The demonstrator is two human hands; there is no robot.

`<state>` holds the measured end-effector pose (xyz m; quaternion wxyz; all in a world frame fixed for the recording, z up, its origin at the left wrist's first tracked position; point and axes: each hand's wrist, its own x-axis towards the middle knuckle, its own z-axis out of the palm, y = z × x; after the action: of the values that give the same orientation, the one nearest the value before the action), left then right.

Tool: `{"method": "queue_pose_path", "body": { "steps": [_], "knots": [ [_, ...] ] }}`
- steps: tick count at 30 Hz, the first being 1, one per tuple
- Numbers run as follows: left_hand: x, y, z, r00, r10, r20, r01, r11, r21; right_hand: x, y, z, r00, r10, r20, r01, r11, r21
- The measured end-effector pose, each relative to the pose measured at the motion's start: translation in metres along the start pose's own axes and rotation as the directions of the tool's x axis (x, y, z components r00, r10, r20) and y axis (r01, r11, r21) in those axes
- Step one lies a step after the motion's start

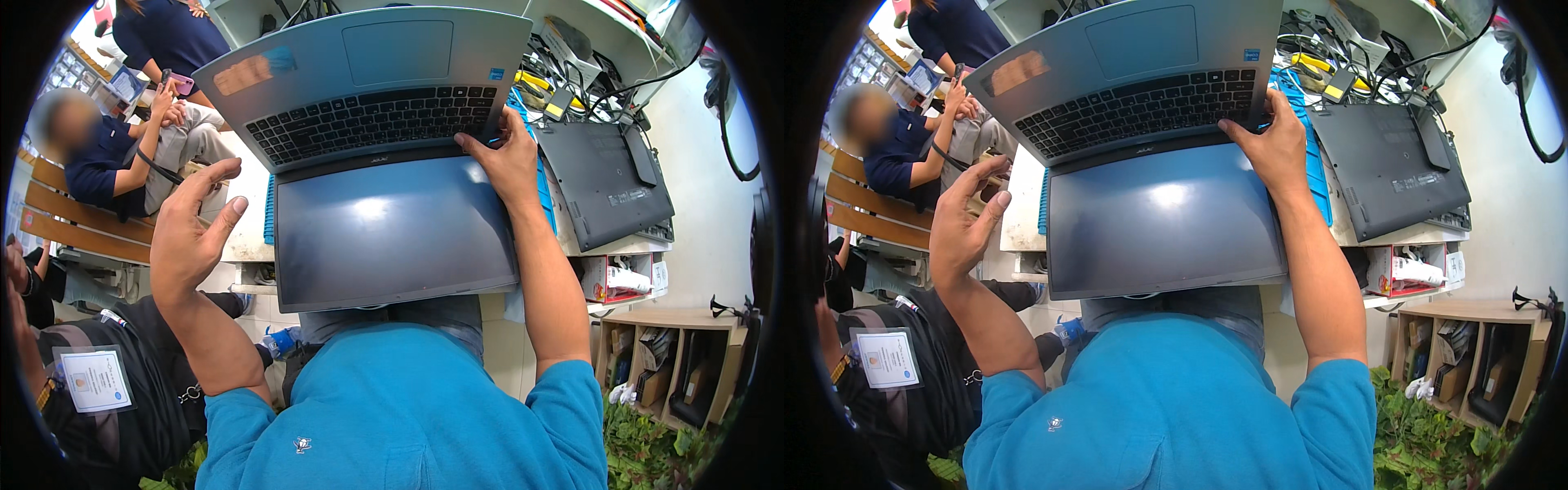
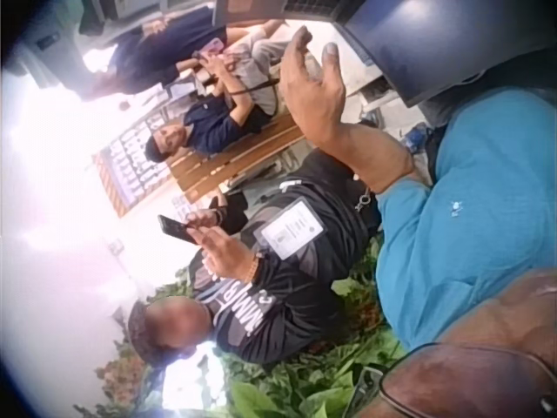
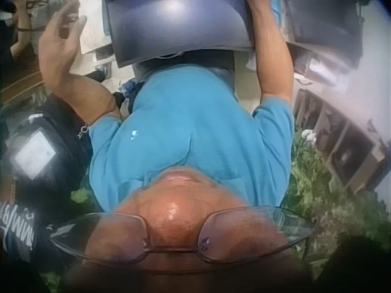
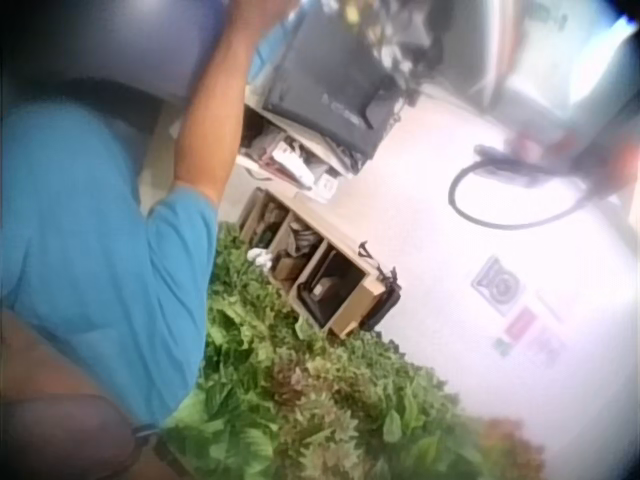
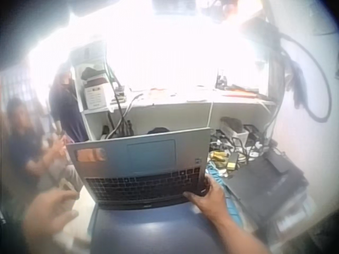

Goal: The person assembles a laptop by aligning the keyboard deck and top case over the internal components, pressing down along the edges to snap the plastic clips into place, and then opening the lid to press the power button.

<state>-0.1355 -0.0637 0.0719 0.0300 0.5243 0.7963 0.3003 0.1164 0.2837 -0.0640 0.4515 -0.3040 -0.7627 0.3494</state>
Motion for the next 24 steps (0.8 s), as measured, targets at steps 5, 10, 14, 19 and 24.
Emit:
{"method": "queue_pose_path", "body": {
  "steps": [5, 10, 14, 19, 24],
  "knots": [
    [-0.001, 0.000, 0.002, 1.000, 0.026, 0.001, -0.026, 1.000, 0.013, 0.000, 0.001, -0.001, 1.000, -0.001, -0.003, 0.001, 0.999, 0.033],
    [-0.002, -0.003, 0.003, 0.999, 0.048, 0.004, -0.048, 0.998, 0.029, -0.001, -0.001, -0.002, 1.000, -0.020, 0.002, 0.020, 0.999, 0.042],
    [-0.002, -0.007, 0.005, 0.998, 0.059, -0.002, -0.059, 0.998, 0.038, -0.001, -0.005, -0.002, 1.000, -0.002, 0.005, 0.002, 1.000, 0.008],
    [-0.002, -0.005, 0.006, 1.000, 0.028, -0.003, -0.028, 0.999, 0.026, -0.001, -0.003, 0.000, 1.000, -0.009, 0.006, 0.009, 1.000, -0.005],
    [-0.001, -0.003, 0.006, 1.000, 0.026, 0.004, -0.026, 0.999, 0.028, -0.001, -0.002, -0.001, 1.000, 0.017, 0.012, -0.017, 0.999, -0.028]
  ]
}}
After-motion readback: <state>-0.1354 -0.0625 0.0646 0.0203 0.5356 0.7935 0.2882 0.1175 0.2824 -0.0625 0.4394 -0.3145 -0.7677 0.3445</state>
